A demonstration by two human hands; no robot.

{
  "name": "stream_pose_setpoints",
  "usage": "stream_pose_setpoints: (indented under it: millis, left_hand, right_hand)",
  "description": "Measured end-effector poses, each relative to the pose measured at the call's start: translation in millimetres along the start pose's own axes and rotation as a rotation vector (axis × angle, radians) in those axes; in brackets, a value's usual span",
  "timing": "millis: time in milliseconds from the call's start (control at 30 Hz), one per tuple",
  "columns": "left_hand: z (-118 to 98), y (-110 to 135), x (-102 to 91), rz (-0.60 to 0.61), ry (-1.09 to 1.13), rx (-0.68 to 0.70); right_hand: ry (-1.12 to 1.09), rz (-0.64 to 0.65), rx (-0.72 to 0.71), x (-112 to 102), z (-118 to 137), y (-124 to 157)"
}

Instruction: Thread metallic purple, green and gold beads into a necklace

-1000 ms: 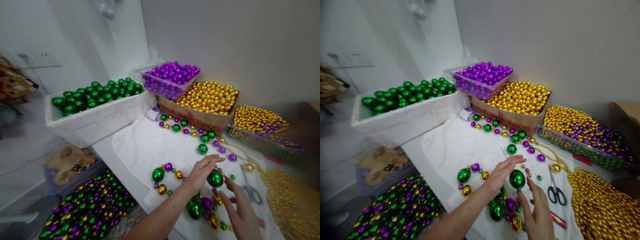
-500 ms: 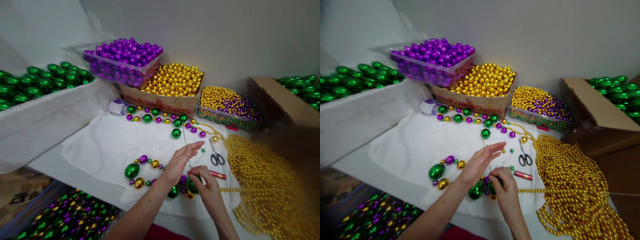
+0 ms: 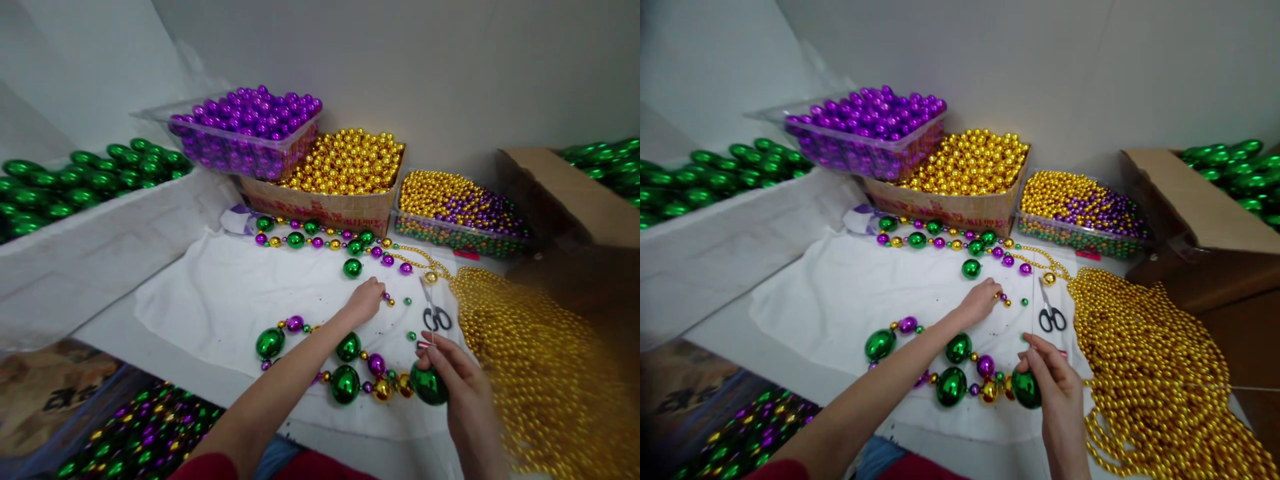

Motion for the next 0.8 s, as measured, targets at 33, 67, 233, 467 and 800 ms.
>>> stream_pose_setpoints:
  millis: [33, 67, 233, 467, 800]
  left_hand:
    - [2.2, -0.3, 0.2, -0.014, 0.023, -0.017]
    - [4.0, 0.9, -1.4, -0.030, 0.052, -0.035]
    - [8.1, 25.0, -19.2, -0.075, 0.339, -0.148]
    - [4.5, 60.1, -23.0, -0.242, 1.458, -0.346]
    - [8.6, 66.4, -28.3, -0.324, 1.532, -0.368]
  right_hand:
    - [0.007, 0.002, 0.006, -0.2, -1.5, 1.6]
    - [0.019, 0.010, 0.016, -0.7, -3.5, 2.9]
    - [0.185, 0.182, 0.084, 6.4, -16.9, 7.8]
    - [0.373, 0.290, 0.036, 32.7, -23.8, 16.9]
    - [0.498, 0.281, -0.025, 29.5, -30.7, 18.4]
Point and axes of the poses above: each hand's wrist, its own y-axis away from the middle knuckle, its own x-axis out of the palm, z = x × y, the point moved 6 cm from there along -y, towards the middle knuckle, and after that the axes turned 6 degrees about x, right-handed, at the moved point
